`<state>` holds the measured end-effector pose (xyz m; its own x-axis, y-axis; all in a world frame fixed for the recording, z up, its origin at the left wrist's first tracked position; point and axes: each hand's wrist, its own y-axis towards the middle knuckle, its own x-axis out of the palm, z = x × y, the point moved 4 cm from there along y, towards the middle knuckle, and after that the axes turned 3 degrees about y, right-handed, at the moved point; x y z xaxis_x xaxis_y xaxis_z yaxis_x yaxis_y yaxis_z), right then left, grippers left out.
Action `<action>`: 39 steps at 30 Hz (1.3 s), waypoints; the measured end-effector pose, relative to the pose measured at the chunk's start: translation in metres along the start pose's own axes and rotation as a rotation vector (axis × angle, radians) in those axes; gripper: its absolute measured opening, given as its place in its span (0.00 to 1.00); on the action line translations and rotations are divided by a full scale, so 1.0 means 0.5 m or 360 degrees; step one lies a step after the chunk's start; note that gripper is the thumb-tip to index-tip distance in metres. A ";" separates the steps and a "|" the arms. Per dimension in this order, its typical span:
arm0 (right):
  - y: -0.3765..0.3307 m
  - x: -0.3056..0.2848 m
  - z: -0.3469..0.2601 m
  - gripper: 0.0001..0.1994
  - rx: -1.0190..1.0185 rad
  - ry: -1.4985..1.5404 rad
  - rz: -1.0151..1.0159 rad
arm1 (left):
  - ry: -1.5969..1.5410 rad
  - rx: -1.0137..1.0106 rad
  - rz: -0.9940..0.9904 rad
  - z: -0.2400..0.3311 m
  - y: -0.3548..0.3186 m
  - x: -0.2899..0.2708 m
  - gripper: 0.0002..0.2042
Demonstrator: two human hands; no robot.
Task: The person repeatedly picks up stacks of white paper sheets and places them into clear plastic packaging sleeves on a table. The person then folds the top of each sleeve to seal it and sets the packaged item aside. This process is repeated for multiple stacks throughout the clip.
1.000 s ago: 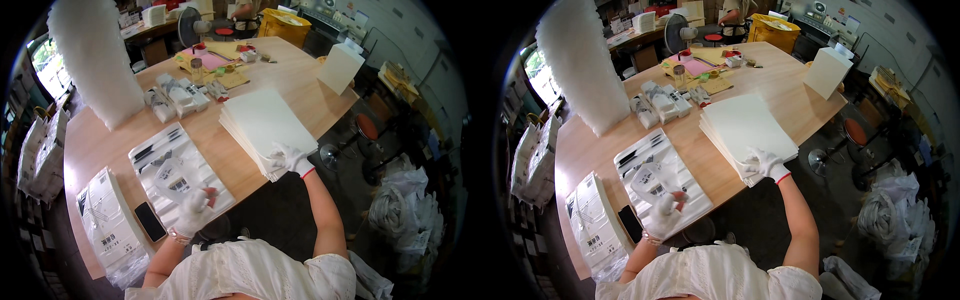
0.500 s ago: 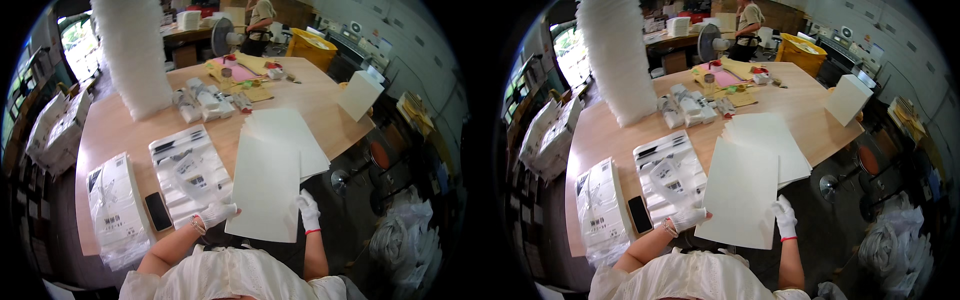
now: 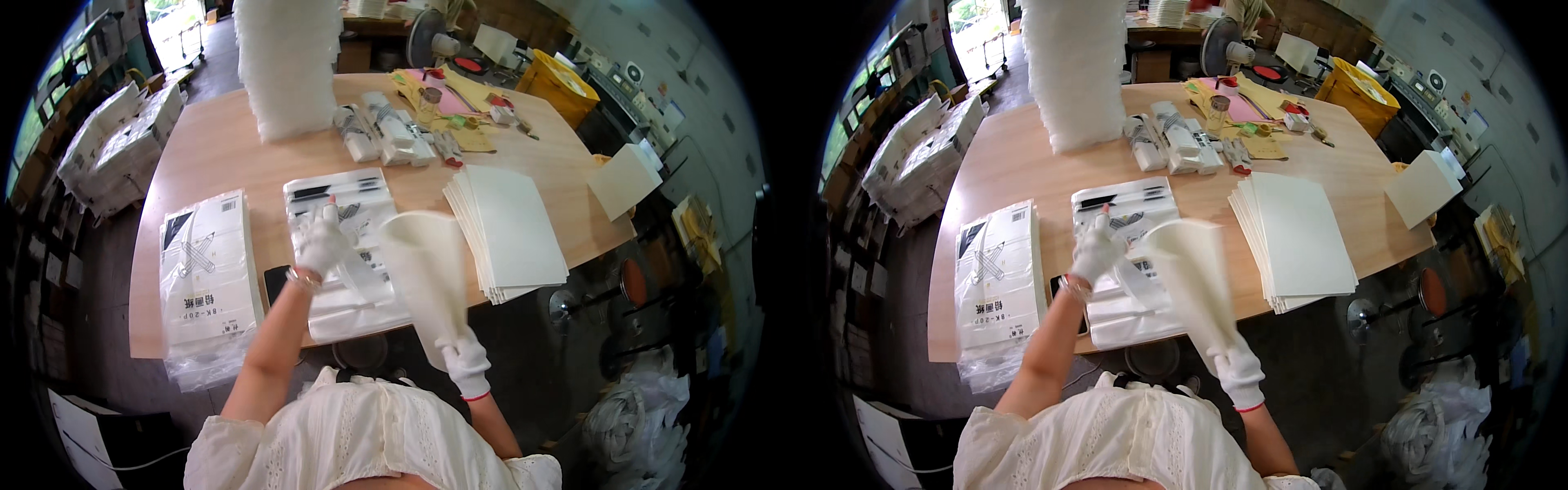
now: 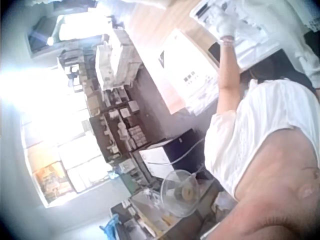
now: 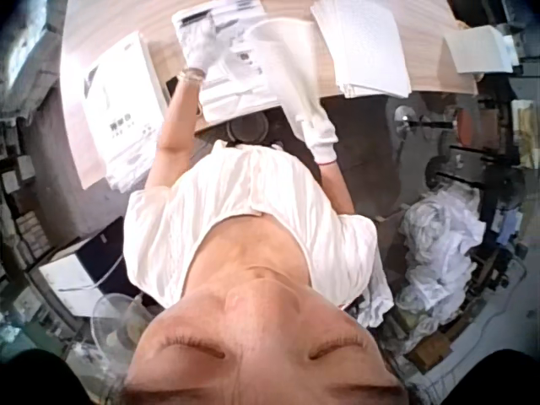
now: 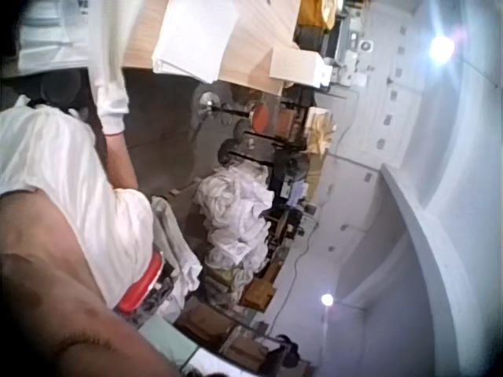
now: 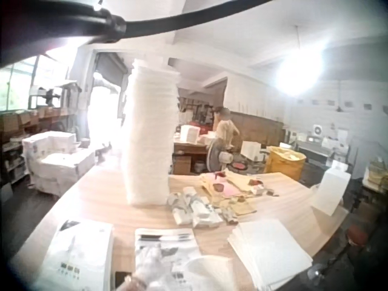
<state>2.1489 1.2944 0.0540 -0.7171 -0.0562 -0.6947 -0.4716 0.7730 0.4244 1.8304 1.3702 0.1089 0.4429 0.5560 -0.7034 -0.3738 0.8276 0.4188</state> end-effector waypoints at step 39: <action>-0.123 0.014 0.157 0.26 0.0688 -0.0224 -0.0793 | -0.0539 -0.0888 -0.0510 -0.008 -0.513 0.008 0.06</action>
<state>2.2130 1.2961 -0.0223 -0.3794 -0.4113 -0.8288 -0.4597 0.8612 -0.2169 1.9248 1.1597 -0.0035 0.7947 0.3609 -0.4881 -0.5032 0.8414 -0.1972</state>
